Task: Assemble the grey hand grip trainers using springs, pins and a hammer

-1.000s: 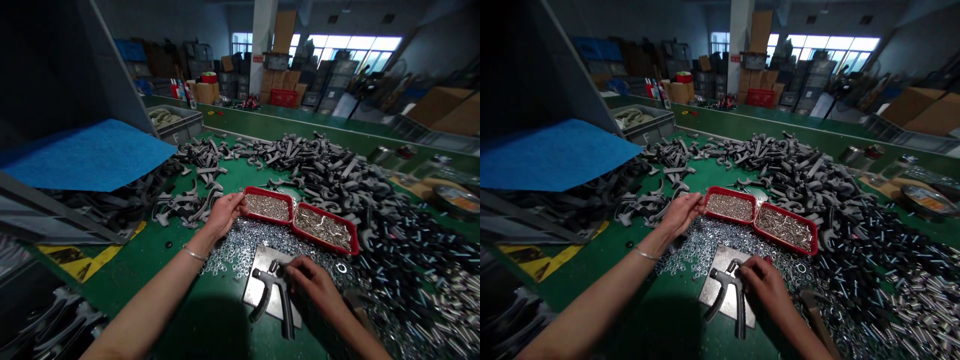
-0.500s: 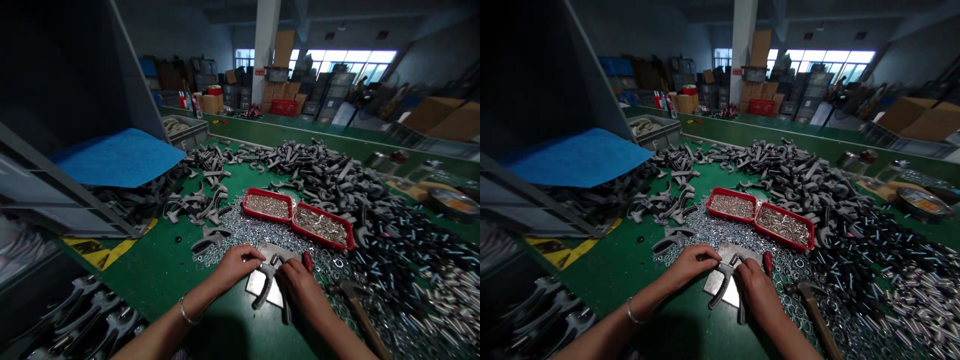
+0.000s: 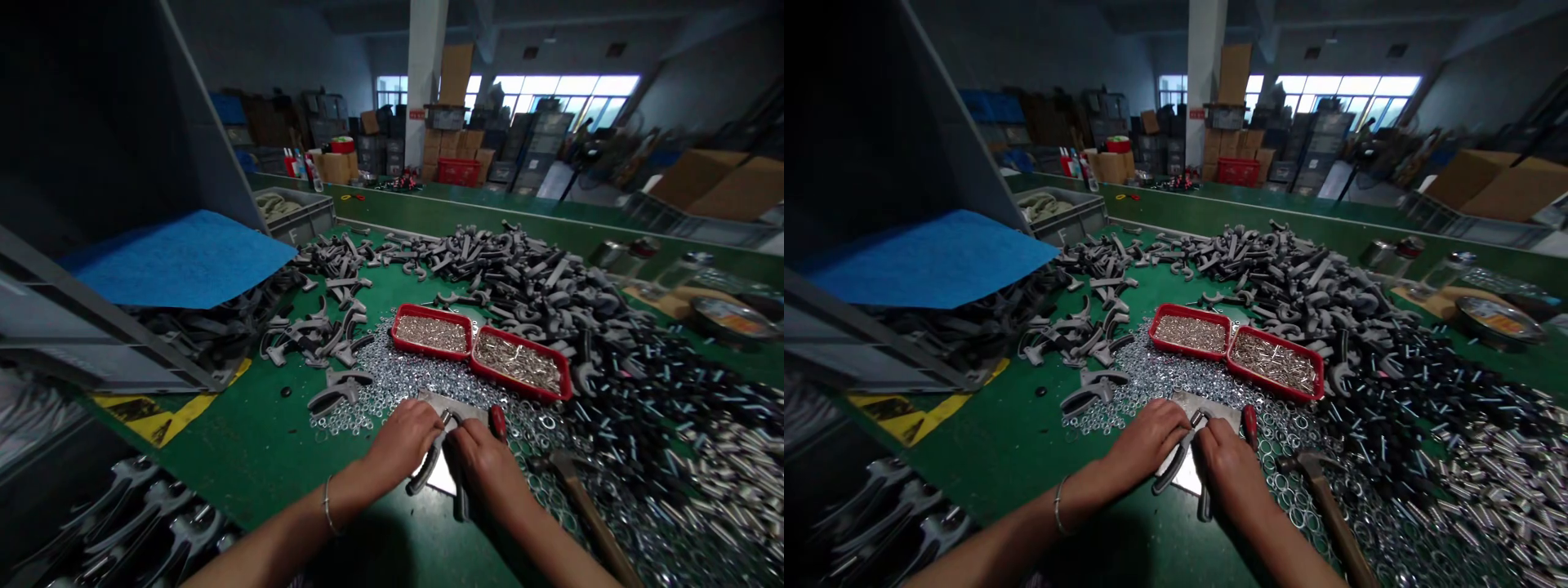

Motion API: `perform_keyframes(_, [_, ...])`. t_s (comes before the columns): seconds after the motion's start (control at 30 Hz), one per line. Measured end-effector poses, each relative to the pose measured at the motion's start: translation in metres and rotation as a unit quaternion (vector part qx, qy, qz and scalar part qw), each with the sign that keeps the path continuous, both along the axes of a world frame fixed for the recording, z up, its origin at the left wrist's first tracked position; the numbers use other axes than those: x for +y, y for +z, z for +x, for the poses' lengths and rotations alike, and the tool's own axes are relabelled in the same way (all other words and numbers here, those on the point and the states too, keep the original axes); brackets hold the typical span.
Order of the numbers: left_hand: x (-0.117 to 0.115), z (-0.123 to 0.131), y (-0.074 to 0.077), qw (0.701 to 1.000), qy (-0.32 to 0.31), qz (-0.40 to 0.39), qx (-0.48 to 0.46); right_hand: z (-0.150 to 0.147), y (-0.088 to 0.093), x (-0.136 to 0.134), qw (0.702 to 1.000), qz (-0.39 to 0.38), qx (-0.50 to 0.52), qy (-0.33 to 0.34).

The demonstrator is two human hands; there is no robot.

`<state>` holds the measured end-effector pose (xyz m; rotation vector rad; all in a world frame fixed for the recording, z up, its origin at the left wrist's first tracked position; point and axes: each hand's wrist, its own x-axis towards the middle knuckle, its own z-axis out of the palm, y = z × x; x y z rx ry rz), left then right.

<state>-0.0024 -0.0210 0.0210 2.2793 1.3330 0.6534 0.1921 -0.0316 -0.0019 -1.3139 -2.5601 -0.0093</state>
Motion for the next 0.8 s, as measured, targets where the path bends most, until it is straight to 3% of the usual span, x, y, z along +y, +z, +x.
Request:
perform_keyframes(0.17, [0.0, 0.01, -0.014, 0.986, -0.023, 0.103, 0.13, 0.003, -0.004, -0.007, 1.0, 0.009, 0.0, 0.028])
perform_keyframes(0.33, [-0.001, 0.015, -0.022, 0.965, -0.05, 0.176, 0.188, 0.014, -0.004, -0.015, 0.995, 0.026, -0.017, 0.09])
perform_keyframes(0.63, [-0.019, 0.001, -0.03, 0.964, -0.109, 0.179, 0.165, 0.02, -0.003, -0.028, 0.994, 0.026, -0.06, 0.082])
perform_keyframes(0.8, [-0.027, -0.007, -0.034, 0.972, -0.077, 0.175, 0.139, 0.017, -0.003, -0.025, 0.998, 0.014, -0.031, 0.055])
